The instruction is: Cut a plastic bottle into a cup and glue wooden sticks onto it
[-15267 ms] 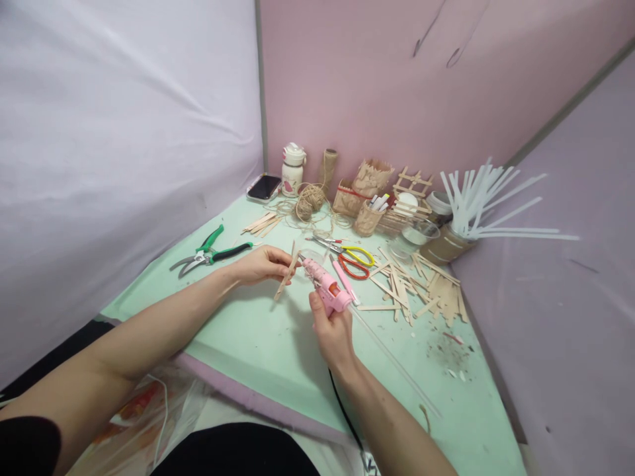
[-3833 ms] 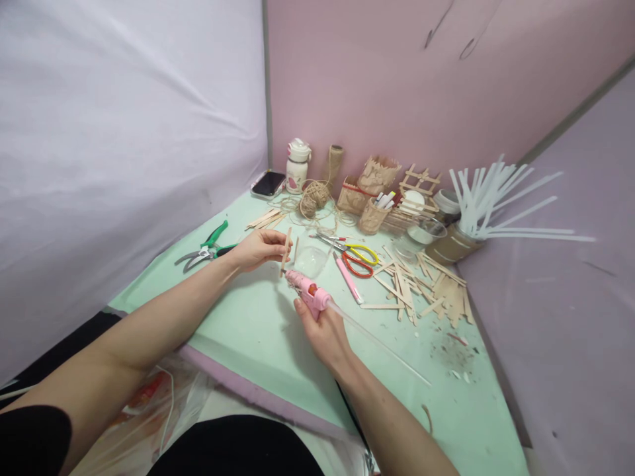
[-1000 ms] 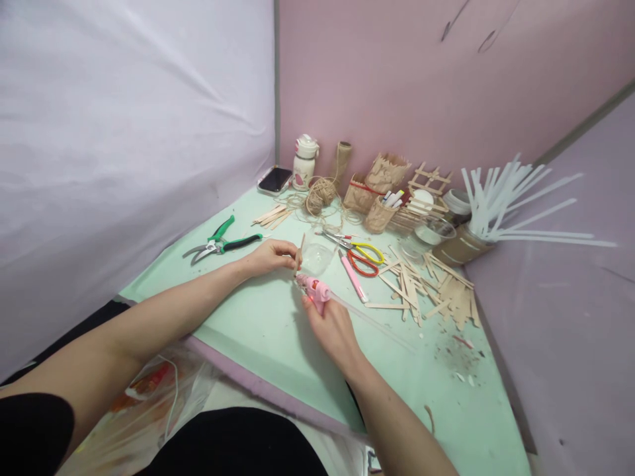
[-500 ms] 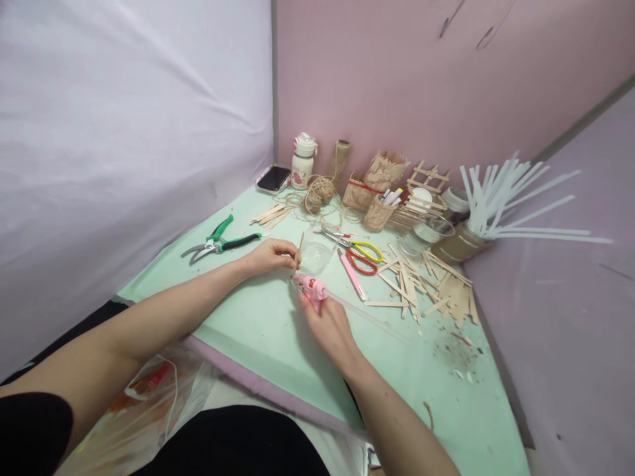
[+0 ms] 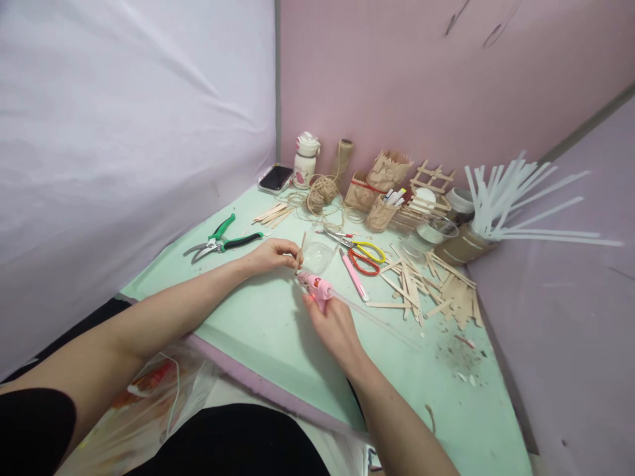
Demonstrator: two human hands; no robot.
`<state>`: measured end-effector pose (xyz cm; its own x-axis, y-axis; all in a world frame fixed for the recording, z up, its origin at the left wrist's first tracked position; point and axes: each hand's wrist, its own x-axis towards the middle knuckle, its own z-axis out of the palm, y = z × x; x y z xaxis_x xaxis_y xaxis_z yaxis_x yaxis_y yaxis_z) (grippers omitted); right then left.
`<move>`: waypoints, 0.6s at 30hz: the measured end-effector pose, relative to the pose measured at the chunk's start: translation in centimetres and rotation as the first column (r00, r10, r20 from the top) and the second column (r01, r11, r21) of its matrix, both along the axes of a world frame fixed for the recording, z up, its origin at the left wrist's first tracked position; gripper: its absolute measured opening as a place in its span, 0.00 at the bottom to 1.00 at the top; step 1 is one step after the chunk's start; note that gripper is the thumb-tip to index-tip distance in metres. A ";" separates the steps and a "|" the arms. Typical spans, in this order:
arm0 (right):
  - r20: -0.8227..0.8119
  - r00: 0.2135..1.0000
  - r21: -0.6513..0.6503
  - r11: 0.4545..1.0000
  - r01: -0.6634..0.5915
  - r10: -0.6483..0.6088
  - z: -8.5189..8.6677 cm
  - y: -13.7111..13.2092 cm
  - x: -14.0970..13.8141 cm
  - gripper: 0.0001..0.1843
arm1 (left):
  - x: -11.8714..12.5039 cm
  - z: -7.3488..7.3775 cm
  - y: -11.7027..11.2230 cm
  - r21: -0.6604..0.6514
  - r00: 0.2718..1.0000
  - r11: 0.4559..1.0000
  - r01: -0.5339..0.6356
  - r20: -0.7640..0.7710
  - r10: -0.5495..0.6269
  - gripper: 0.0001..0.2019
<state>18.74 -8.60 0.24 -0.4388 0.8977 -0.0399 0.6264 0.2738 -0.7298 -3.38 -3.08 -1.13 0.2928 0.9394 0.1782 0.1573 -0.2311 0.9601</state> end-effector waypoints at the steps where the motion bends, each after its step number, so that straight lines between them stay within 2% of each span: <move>1: 0.012 1.000 -0.001 1.000 0.004 -0.004 -0.1 0.0 0.0 0.25 | 0.0 0.0 0.0 0.003 1.000 1.000 -0.002 -0.002 0.002 0.08; 7: 0.015 1.000 0.008 1.000 0.011 -0.011 -0.6 0.2 -0.1 0.25 | 0.0 0.0 0.0 0.012 1.000 1.000 -0.007 -0.008 0.007 0.08; 18: 0.049 0.999 0.000 1.000 -0.001 0.001 -0.1 0.2 0.1 0.27 | 0.1 0.2 0.0 0.027 1.000 1.000 0.001 -0.030 0.000 0.08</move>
<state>18.83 -8.37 0.10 -0.4373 0.8972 -0.0615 0.6613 0.2744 -0.6981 -3.33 -3.11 -0.97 0.2987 0.9343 0.1948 0.1862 -0.2572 0.9483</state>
